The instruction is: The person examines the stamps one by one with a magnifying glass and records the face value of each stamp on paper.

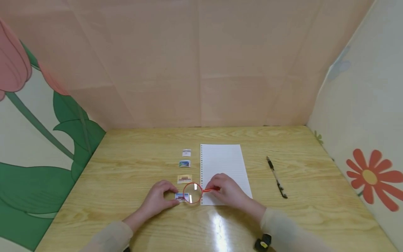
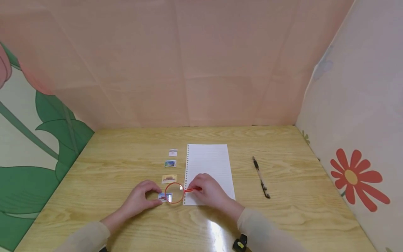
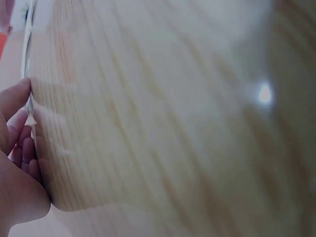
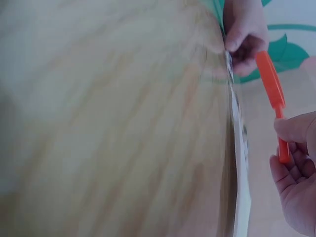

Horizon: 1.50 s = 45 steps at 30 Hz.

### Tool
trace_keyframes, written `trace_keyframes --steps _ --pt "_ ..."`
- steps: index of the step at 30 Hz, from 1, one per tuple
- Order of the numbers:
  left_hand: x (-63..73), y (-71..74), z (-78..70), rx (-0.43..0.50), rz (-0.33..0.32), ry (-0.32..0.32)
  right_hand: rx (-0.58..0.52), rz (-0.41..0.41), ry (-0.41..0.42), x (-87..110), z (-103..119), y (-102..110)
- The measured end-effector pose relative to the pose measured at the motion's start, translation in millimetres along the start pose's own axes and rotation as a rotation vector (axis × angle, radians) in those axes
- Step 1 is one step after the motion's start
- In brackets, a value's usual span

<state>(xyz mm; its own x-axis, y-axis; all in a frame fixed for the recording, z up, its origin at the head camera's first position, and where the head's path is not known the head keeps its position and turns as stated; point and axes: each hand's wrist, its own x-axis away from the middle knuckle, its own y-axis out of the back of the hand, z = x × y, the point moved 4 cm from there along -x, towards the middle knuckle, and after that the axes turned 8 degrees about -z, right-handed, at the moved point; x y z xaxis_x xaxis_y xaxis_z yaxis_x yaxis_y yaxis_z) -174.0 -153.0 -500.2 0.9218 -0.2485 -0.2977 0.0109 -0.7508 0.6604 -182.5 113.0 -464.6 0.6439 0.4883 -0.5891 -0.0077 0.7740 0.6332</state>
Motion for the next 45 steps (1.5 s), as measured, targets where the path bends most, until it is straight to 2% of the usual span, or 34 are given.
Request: trace_keyframes --steps 5,8,14,17,23,29,34,45 --pt "-0.5 0.0 -0.6 -0.004 -0.018 -0.039 0.004 0.030 -0.001 -5.6 9.6 -10.0" --pt "-1.0 0.3 -1.1 0.001 -0.018 -0.040 0.018 0.034 -0.008 -8.5 13.9 -14.7" --pt "-1.6 0.2 0.2 0.012 0.016 0.015 0.060 0.088 -0.066 -12.3 19.9 -24.8" --pt "-1.8 0.3 0.2 0.016 0.028 0.031 0.086 0.106 -0.068 -13.3 22.0 -29.3" --pt "-1.4 -0.1 1.2 0.012 0.035 0.037 0.122 0.094 -0.046 -13.0 24.1 -33.4" --pt "-1.6 -1.4 2.9 0.013 0.031 0.018 0.141 0.077 -0.038 -12.8 24.7 -32.3" --pt "-1.4 -0.8 3.0 0.012 0.017 -0.014 0.130 0.081 -0.052 -13.5 25.1 -30.8" --pt "-1.5 -0.4 1.9 0.014 0.024 -0.009 0.124 0.090 -0.079 -13.4 22.7 -31.8"
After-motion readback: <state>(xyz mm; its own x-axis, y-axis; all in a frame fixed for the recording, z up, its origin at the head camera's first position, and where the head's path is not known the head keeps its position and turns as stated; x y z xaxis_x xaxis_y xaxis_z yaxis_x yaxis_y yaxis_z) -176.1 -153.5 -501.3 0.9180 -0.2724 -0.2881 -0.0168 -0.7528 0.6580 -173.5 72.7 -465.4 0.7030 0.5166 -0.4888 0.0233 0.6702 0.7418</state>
